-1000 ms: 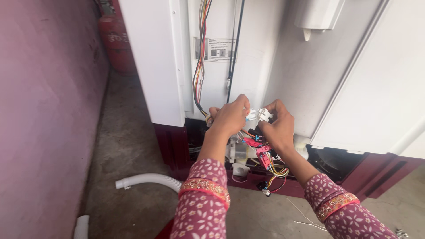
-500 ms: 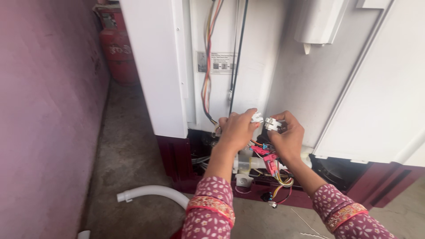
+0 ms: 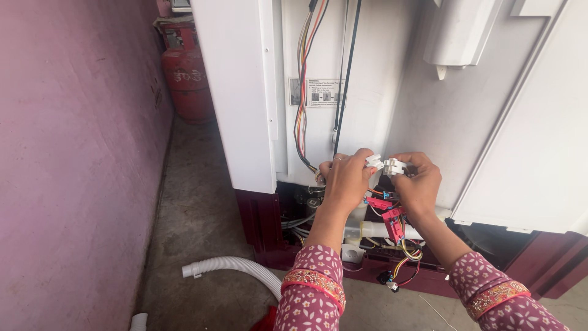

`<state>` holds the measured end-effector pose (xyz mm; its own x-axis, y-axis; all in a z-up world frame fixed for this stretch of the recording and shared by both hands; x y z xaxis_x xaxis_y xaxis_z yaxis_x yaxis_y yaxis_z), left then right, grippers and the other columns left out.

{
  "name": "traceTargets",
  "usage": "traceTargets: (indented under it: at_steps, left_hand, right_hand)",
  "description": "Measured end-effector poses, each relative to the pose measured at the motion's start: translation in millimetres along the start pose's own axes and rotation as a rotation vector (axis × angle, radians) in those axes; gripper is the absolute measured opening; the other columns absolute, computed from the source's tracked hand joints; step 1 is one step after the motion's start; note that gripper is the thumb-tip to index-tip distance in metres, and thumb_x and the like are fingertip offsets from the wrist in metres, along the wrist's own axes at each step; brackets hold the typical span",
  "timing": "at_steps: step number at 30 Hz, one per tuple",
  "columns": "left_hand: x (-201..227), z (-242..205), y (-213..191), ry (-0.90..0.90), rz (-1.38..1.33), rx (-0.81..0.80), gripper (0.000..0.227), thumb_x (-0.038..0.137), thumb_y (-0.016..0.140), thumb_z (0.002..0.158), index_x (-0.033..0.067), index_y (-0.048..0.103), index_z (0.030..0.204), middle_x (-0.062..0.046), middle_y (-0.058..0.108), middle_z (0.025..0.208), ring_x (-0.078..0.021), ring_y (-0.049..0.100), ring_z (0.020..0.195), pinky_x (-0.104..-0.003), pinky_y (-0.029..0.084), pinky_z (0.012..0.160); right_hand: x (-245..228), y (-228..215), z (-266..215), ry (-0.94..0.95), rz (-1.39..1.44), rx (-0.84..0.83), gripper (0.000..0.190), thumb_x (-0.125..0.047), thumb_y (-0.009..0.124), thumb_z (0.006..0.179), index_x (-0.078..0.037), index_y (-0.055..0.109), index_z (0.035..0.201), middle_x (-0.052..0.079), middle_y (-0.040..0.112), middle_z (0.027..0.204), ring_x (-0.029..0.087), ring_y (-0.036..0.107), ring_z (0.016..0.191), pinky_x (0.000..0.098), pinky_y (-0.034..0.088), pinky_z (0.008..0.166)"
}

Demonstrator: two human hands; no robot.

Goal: The person kneels behind a maroon and white appliance and repeatedly disconnects and reconnects several multi-pin wire connectors, including pink and white plastic housings, to reseat the electrical connections.

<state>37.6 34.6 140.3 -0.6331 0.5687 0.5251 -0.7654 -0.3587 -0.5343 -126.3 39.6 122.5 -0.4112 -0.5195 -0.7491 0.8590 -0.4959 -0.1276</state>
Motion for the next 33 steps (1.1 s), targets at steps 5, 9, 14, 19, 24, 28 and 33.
traceTargets:
  at_steps: [5,9,14,19,24,28,33]
  left_hand:
    - [3,2,-2,-0.036,-0.032,-0.054,0.032,0.023,0.069,0.092,0.0179,0.07,0.124,-0.006,0.077,0.097,-0.0263,0.063,0.107,-0.045,0.03,0.096]
    - [8,-3,-7,-0.03,-0.002,-0.113,0.03,0.024,0.067,0.093,0.0222,0.071,0.123,-0.005,0.077,0.096,-0.0267,0.064,0.105,-0.045,0.03,0.094]
    - [13,-4,-8,0.034,0.04,-0.12,0.029,0.023,0.066,0.094,0.022,0.071,0.123,-0.005,0.077,0.093,-0.027,0.065,0.102,-0.047,0.03,0.09]
    - [8,-2,-3,0.09,-0.01,-0.071,0.031,0.022,0.067,0.092,0.022,0.072,0.124,-0.005,0.076,0.097,-0.0264,0.067,0.1,-0.047,0.032,0.09]
    - [8,-2,4,0.084,-0.046,-0.112,0.032,0.021,0.067,0.093,0.0218,0.071,0.125,-0.006,0.076,0.099,-0.0257,0.066,0.101,-0.047,0.033,0.091]
    - [12,-4,7,0.073,-0.003,-0.137,0.032,0.021,0.067,0.092,0.0227,0.072,0.123,-0.005,0.076,0.099,-0.025,0.066,0.099,-0.046,0.031,0.092]
    - [18,-2,5,0.08,0.021,-0.134,0.03,0.02,0.068,0.093,0.0227,0.072,0.123,-0.005,0.075,0.098,-0.0259,0.065,0.1,-0.046,0.031,0.092]
  right_hand:
    - [4,-1,5,0.094,0.023,-0.07,0.037,0.014,0.062,0.071,-0.002,0.076,0.101,0.007,0.07,0.079,0.01,0.06,0.064,0.0256,0.047,0.056]
    - [7,-1,7,0.152,0.08,-0.107,0.038,0.015,0.062,0.071,-0.002,0.075,0.102,0.007,0.072,0.08,0.01,0.063,0.066,0.0245,0.049,0.054]
    - [9,-3,9,0.158,0.07,-0.159,0.04,0.017,0.062,0.07,0.0,0.076,0.103,0.01,0.071,0.081,0.013,0.062,0.064,0.0265,0.049,0.051]
    - [21,-3,13,0.168,0.061,-0.186,0.04,0.017,0.06,0.07,0.001,0.075,0.104,0.011,0.074,0.083,0.012,0.063,0.066,0.0257,0.05,0.056]
    - [26,-8,20,0.186,0.048,-0.164,0.04,0.018,0.056,0.07,0.002,0.075,0.102,0.011,0.074,0.082,0.013,0.066,0.066,0.0263,0.053,0.057]
    - [20,-11,18,0.167,0.007,-0.156,0.04,0.017,0.055,0.069,0.002,0.076,0.1,0.012,0.073,0.081,0.014,0.065,0.066,0.0278,0.052,0.058]
    - [13,-13,17,0.178,-0.09,-0.125,0.036,0.014,0.058,0.071,-0.001,0.076,0.099,0.011,0.074,0.081,0.015,0.065,0.064,0.0317,0.052,0.054]
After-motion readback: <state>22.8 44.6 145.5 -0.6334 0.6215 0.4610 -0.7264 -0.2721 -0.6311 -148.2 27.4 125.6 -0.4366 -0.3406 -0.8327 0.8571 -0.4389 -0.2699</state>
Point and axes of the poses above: each hand's wrist, its own z-axis towards the middle knuckle, its own y-axis out of the palm, x = y × z, the point moved 5 cm from there along z, towards the middle knuckle
